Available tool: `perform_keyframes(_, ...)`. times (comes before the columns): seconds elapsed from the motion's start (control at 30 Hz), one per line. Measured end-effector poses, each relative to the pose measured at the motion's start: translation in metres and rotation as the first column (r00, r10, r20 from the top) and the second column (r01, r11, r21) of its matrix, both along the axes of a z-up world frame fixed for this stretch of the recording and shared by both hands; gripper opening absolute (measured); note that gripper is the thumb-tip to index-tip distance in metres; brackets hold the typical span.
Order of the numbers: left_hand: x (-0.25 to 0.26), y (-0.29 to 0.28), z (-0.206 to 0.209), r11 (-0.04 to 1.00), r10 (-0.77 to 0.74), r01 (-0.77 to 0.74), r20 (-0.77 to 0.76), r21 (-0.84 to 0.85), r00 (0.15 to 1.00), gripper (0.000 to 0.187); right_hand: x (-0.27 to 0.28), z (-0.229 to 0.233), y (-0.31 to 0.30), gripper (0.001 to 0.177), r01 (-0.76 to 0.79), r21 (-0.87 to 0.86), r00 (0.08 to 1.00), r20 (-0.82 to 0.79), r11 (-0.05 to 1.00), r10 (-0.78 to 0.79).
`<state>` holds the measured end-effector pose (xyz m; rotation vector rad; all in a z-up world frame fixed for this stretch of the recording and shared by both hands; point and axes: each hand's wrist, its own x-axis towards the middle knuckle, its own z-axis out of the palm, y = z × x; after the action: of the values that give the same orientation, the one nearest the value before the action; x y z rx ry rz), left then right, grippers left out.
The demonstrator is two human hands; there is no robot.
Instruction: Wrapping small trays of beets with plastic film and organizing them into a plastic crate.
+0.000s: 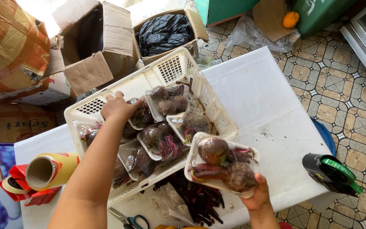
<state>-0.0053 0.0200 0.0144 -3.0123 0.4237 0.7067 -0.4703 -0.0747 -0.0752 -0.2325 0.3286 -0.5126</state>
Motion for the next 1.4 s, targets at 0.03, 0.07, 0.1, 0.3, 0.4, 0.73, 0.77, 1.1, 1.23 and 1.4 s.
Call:
perform_keyframes(0.03, 0.003, 0.003, -0.008, 0.993, -0.103, 0.094, 0.148, 0.066, 0.984, 0.095, 0.006, 0.014, -0.007, 0.088, -0.034, -0.047, 0.997, 0.063, 0.998, 0.037)
perform_keyframes(0.07, 0.007, 0.009, -0.014, 0.994, -0.1, 0.092, 0.146, 0.062, 0.984, 0.095, 0.007, 0.014, -0.012, 0.088, -0.037, -0.051, 0.997, 0.062, 0.998, 0.04)
perform_keyframes(0.1, 0.012, 0.014, -0.022, 0.975, -0.218, 0.221, 0.201, 0.006, 0.955, 0.084, 0.008, 0.014, -0.018, 0.084, 0.024, -0.09, 0.999, 0.05, 0.996, -0.02)
perform_keyframes(0.3, 0.009, 0.028, -0.048, 0.911, -0.366, 0.39, 0.172, -0.135, 0.914, 0.073, -0.023, -0.015, -0.04, 0.087, 0.391, -0.101, 0.914, -0.071, 0.915, -0.398)
perform_keyframes(0.4, 0.01, 0.033, -0.051, 0.886, -0.383, 0.422, 0.211, -0.189, 0.899, 0.069, -0.045, -0.027, -0.049, 0.091, 0.472, -0.142, 0.85, -0.189, 0.87, -0.492)
perform_keyframes(0.73, 0.008, 0.022, -0.048, 0.931, -0.136, 0.155, 0.08, -0.331, 0.987, 0.081, -0.126, -0.076, -0.003, 0.085, 0.26, -0.205, 0.814, -0.479, 0.944, -0.328)
perform_keyframes(0.77, 0.007, 0.019, -0.04, 0.935, -0.108, 0.131, 0.087, -0.329, 0.99, 0.081, -0.128, -0.076, -0.008, 0.085, 0.234, -0.203, 0.826, -0.474, 0.951, -0.304)
perform_keyframes(1.1, 0.004, 0.023, -0.024, 0.91, -0.076, 0.021, -0.116, -0.415, 0.99, 0.092, -0.005, 0.064, -0.052, 0.07, -0.285, -0.856, 0.218, -0.497, 0.432, -0.84)
perform_keyframes(1.23, 0.003, 0.022, -0.026, 0.89, -0.147, 0.095, -0.084, -0.445, 0.986, 0.091, 0.163, 0.089, -0.027, 0.066, -0.128, -0.991, 0.826, -0.122, 0.028, -0.551)
perform_keyframes(1.4, 0.007, 0.023, -0.044, 0.924, -0.238, 0.212, -0.044, -0.318, 0.97, 0.089, 0.323, 0.068, -0.021, 0.105, -0.685, -0.635, 0.724, -0.543, -0.357, -0.425)
